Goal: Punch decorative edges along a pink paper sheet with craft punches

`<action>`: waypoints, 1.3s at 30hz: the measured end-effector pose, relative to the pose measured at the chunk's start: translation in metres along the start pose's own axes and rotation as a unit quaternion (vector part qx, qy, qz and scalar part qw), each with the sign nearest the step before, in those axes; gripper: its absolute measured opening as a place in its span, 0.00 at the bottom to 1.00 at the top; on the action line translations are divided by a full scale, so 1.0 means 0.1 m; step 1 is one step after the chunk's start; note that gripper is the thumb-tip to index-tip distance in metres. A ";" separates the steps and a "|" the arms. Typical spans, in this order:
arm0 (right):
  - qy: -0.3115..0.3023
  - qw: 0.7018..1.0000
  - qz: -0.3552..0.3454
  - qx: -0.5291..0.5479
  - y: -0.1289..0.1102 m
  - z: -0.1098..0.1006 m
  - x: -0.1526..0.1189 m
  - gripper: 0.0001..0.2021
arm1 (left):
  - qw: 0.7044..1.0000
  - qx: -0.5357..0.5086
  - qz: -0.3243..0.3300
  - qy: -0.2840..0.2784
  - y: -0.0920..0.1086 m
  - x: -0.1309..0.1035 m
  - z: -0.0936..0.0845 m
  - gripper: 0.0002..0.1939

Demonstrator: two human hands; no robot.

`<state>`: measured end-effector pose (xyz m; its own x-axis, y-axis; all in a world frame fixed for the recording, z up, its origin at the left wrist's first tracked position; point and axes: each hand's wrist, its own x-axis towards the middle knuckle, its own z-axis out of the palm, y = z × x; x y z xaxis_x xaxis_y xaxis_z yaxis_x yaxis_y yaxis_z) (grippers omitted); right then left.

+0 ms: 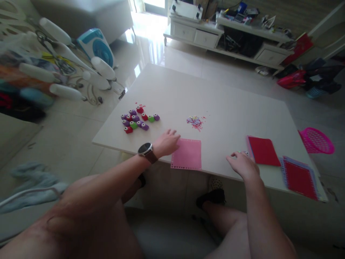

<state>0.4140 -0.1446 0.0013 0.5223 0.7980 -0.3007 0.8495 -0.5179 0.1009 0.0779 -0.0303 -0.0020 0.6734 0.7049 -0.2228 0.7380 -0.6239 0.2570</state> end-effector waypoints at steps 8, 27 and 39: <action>0.025 0.986 -0.120 0.113 -0.27 0.10 0.04 0.15 | 0.975 0.062 -0.212 -0.031 -0.74 -0.21 -0.28 0.20; 0.030 0.839 -0.361 0.407 -0.90 0.13 -0.29 0.23 | 0.930 -0.354 -0.054 0.084 0.18 0.07 -0.04 0.17; 0.056 0.798 -0.279 0.532 -0.88 0.17 -0.26 0.13 | 0.910 -0.406 -0.009 0.082 0.44 0.24 0.16 0.12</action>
<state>0.3247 -0.1252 -0.0157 0.1393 0.9874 0.0747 0.4390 0.0060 -0.8985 0.1274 -0.0466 -0.0106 0.5969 0.7950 -0.1085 0.4299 -0.2027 0.8798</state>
